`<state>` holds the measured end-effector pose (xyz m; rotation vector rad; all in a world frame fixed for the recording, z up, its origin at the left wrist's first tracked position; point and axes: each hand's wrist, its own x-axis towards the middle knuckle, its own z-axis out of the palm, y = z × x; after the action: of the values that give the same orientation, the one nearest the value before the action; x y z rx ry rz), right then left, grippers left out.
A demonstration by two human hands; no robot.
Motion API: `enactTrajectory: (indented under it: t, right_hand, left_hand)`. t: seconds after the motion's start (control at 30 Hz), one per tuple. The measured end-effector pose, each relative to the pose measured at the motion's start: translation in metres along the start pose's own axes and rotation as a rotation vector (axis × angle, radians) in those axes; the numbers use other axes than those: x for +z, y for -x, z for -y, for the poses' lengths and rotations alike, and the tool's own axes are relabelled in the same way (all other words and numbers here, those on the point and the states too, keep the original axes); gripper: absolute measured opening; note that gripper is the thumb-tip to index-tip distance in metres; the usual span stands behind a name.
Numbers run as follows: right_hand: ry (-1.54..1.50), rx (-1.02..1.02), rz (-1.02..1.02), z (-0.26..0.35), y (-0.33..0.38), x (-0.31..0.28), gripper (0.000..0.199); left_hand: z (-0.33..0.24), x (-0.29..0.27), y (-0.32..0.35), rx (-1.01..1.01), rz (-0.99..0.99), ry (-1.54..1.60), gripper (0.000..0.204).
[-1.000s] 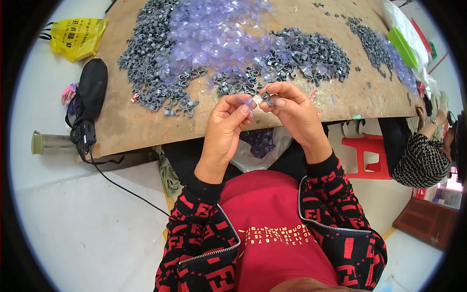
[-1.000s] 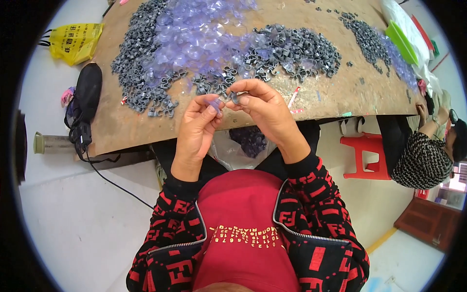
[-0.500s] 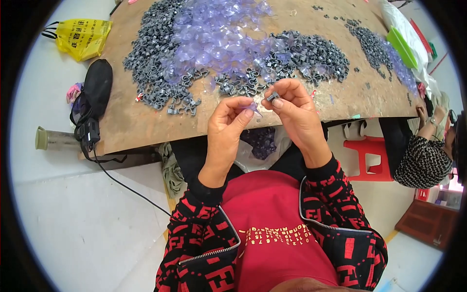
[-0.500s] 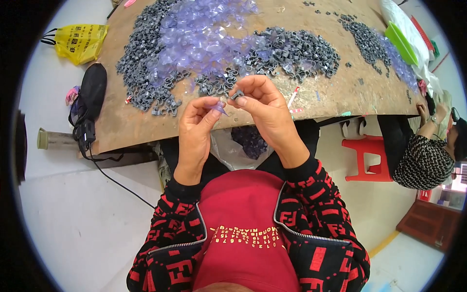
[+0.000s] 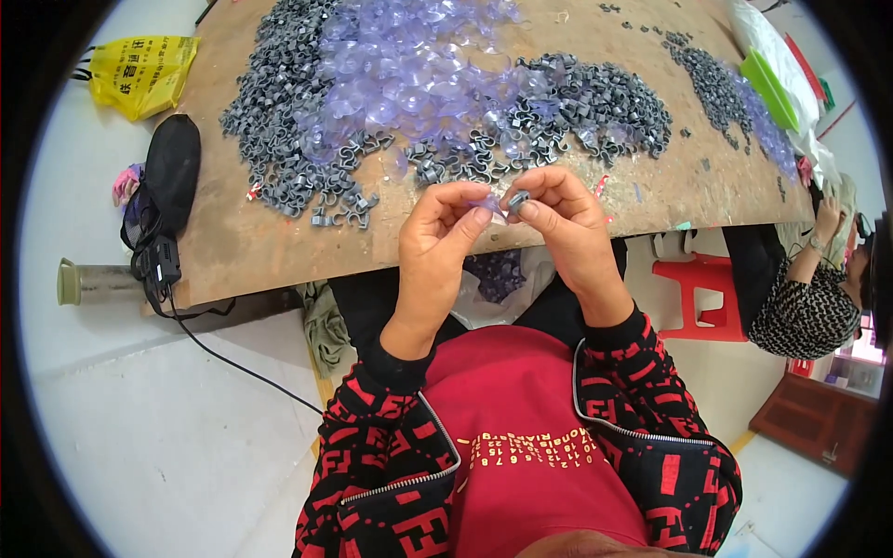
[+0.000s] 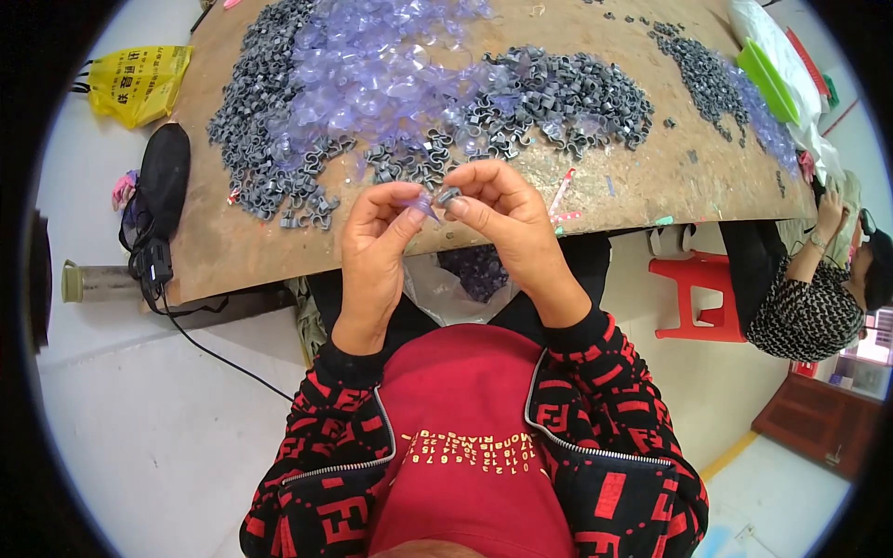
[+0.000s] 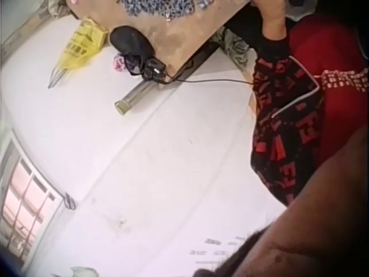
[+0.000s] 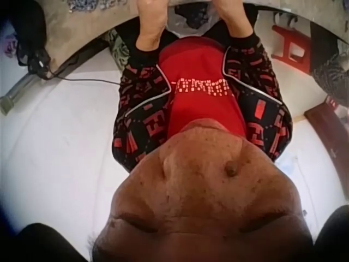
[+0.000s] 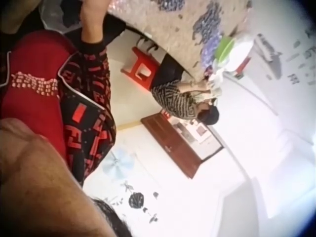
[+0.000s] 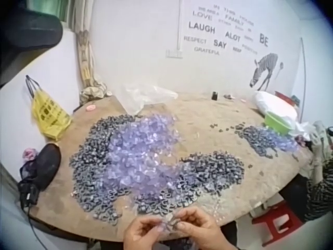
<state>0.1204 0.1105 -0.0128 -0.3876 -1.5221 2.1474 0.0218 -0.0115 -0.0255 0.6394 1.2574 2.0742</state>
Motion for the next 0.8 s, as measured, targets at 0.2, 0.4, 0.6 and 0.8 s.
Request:
enactTrajectory:
  t: [0.2, 0.4, 0.6, 0.8]
  right_hand:
    - [0.021, 0.011, 0.027, -0.001, -0.001, 0.0, 0.021]
    - [0.069, -0.017, 0.049, 0.004, 0.001, 0.001, 0.021]
    - [0.184, -0.147, 0.039, 0.001, 0.003, 0.001, 0.019]
    - [0.304, -0.225, 0.017, 0.002, 0.007, 0.004, 0.02]
  left_hand:
    - [-0.001, 0.001, 0.0, -0.008, 0.005, -0.049, 0.017]
    - [0.002, -0.005, -0.005, -0.217, 0.046, 0.095, 0.019]
    - [0.014, -0.013, -0.003, -0.311, 0.049, 0.395, 0.014]
    - [0.014, -0.017, -0.002, -0.439, 0.083, 0.606, 0.01]
